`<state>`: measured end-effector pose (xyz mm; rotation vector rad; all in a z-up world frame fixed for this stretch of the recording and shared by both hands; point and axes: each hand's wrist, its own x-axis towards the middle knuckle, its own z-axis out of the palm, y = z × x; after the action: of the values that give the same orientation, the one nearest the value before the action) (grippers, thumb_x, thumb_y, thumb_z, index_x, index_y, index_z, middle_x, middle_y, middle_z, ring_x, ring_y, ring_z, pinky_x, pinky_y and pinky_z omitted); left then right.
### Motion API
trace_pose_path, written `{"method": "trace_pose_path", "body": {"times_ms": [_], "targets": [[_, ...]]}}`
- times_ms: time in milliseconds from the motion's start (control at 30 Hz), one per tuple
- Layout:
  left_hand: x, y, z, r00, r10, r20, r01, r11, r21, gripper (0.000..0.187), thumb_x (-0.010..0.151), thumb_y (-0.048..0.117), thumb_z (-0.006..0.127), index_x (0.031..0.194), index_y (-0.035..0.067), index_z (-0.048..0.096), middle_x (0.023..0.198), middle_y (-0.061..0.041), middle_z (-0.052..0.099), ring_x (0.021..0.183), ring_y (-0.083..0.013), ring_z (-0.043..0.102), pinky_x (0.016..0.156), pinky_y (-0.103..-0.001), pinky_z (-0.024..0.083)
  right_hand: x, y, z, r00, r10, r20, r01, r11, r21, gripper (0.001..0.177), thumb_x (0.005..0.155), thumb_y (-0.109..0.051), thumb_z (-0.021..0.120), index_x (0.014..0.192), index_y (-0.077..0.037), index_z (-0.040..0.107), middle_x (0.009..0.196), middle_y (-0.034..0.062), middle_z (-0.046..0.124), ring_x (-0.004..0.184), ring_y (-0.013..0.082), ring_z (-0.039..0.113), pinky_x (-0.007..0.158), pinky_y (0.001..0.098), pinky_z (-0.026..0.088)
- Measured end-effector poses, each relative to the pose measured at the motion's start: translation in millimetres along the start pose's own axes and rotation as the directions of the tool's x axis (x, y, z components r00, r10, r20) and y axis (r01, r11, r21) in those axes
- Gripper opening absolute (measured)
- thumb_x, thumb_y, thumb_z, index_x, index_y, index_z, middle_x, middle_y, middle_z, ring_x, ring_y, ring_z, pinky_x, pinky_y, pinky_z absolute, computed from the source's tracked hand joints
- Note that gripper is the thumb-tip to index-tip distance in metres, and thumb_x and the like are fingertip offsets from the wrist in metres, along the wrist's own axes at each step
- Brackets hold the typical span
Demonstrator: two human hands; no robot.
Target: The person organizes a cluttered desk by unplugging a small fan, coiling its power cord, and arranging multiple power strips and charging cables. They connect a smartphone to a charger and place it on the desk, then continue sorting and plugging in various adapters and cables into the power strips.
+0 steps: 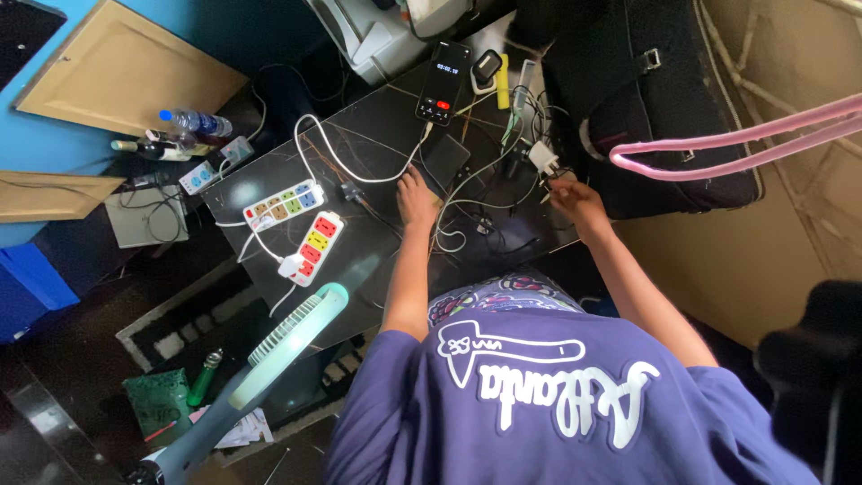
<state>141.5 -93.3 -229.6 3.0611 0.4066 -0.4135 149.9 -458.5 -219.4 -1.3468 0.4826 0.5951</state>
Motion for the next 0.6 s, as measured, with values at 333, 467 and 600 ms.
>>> {"method": "trace_pose_path", "body": {"times_ms": [333,467,600], "targets": [[-31,-37,0,0.997,-0.072,0.01,0.073,0.994,-0.081,0.107,0.06,0.042,0.095,0.143,-0.001,0.044,0.124,-0.012,0.053,0.118,-0.0297,0.054,0.1,-0.039,0.05,3,25,34,0.98,-0.098,0.174,0.128,0.977,-0.172,0.024,0.104,-0.009,0.056,0.124,0.002,0.065,0.115,0.0072,0.071,0.102,0.0175,0.067,0.092,0.0292,0.056],[-45,-56,17,0.998,-0.04,-0.057,0.023,0.962,-0.271,0.104,0.073,0.038,0.087,0.154,-0.005,0.035,0.136,-0.017,0.052,0.128,-0.0349,0.051,0.104,-0.041,0.047,-4,14,81,0.962,-0.108,0.252,0.249,0.726,-0.642,0.029,0.099,-0.01,0.063,0.126,-0.005,0.07,0.112,0.014,0.072,0.099,0.028,0.07,0.088,0.0368,0.054],[-68,-70,24,0.988,-0.051,-0.149,-0.017,0.906,-0.424,0.082,0.097,0.04,0.071,0.155,-0.006,0.033,0.148,-0.024,0.047,0.136,-0.0412,0.048,0.111,-0.047,0.043,-4,0,119,0.823,-0.322,0.467,0.556,0.293,-0.778,0.041,0.091,-0.013,0.069,0.131,-0.016,0.068,0.135,0.0189,0.064,0.121,0.0394,0.061,0.1,0.0447,0.051]]}}
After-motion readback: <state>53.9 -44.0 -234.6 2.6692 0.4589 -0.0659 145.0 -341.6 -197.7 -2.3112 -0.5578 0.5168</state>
